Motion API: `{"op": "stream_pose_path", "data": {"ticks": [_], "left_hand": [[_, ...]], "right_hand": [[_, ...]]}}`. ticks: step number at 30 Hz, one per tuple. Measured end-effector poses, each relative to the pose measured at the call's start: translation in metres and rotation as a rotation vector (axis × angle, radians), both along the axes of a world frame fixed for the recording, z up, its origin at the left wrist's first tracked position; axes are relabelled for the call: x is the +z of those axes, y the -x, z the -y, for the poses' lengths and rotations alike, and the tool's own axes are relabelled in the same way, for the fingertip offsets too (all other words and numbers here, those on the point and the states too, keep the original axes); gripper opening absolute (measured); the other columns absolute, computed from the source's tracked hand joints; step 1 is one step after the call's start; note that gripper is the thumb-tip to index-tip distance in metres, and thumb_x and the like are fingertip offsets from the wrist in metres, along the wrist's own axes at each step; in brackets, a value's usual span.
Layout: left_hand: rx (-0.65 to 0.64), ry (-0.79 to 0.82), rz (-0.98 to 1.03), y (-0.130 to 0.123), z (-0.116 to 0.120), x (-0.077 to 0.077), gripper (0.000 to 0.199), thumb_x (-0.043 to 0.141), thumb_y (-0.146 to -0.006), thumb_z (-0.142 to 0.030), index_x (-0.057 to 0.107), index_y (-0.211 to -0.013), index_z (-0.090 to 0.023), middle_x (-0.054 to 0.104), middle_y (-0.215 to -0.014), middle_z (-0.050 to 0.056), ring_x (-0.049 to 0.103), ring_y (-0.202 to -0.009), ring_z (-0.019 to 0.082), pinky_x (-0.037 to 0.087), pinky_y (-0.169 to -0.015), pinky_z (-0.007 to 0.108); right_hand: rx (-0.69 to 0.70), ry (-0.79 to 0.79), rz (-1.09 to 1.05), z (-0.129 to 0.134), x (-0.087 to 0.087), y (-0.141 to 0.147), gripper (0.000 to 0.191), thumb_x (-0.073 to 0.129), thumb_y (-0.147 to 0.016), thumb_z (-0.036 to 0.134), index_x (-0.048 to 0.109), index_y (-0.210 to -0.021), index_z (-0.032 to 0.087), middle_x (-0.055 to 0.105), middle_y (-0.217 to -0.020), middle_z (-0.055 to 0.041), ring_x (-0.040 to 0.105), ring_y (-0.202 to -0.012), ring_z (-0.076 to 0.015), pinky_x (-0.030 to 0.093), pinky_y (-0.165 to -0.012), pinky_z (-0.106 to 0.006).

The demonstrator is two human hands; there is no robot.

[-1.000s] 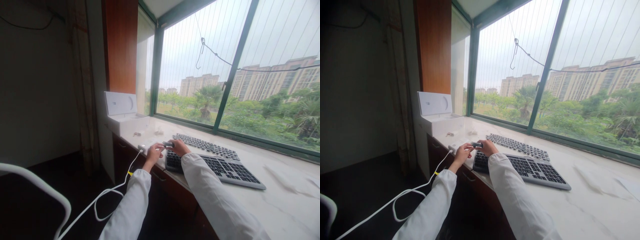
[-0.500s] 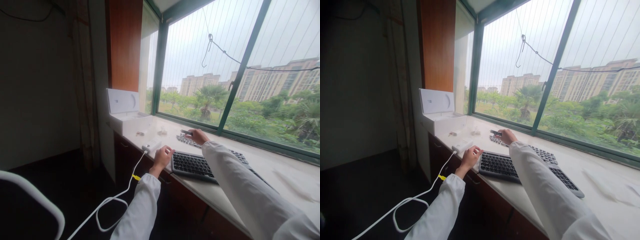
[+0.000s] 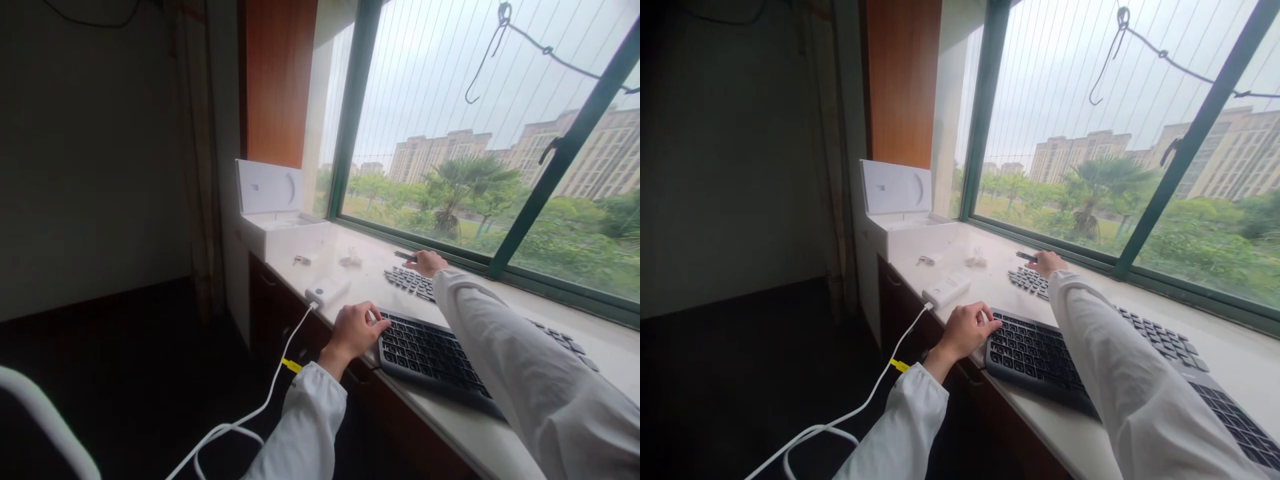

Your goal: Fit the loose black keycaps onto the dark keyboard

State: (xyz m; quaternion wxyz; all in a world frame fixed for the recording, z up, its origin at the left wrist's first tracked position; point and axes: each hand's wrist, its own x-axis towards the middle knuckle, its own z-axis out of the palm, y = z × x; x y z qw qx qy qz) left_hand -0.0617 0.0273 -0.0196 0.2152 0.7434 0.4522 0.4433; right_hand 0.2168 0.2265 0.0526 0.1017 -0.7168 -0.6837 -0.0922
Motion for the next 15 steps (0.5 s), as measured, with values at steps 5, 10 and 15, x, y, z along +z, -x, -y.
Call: {"op": "stream_pose_path", "data": {"ticks": [5,10,15], "left_hand": [[-0.007,0.001,0.011,0.0,0.001,0.001,0.026,0.064,-0.077,-0.047,0.065,-0.076,-0.021,0.058,-0.056,-0.004,0.055,-0.057,0.011,0.037,-0.058,0.022],[-0.011,0.023,0.03,0.0,0.001,0.0,0.025,0.065,-0.076,-0.046,0.065,-0.075,-0.021,0.055,-0.054,-0.004,0.053,-0.054,0.01,0.036,-0.056,0.021],[-0.007,0.028,0.041,0.0,0.002,0.002,0.022,0.066,-0.076,-0.043,0.065,-0.073,-0.021,0.054,-0.053,-0.005,0.052,-0.053,0.009,0.035,-0.055,0.02]], "right_hand": [[-0.06,0.056,0.012,-0.021,-0.01,0.007,0.034,0.063,-0.078,0.051,0.072,-0.099,0.027,0.066,-0.101,-0.0099,0.062,-0.091,-0.0273,0.045,-0.071,-0.034],[-0.042,0.071,-0.008,-0.04,-0.023,0.002,0.029,0.066,-0.078,0.044,0.072,-0.097,0.023,0.067,-0.099,-0.0105,0.061,-0.092,-0.027,0.044,-0.071,-0.033],[-0.03,0.08,0.006,-0.059,-0.035,-0.007,0.028,0.067,-0.076,0.043,0.073,-0.094,0.022,0.067,-0.096,-0.0106,0.062,-0.088,-0.0263,0.044,-0.069,-0.032]]}}
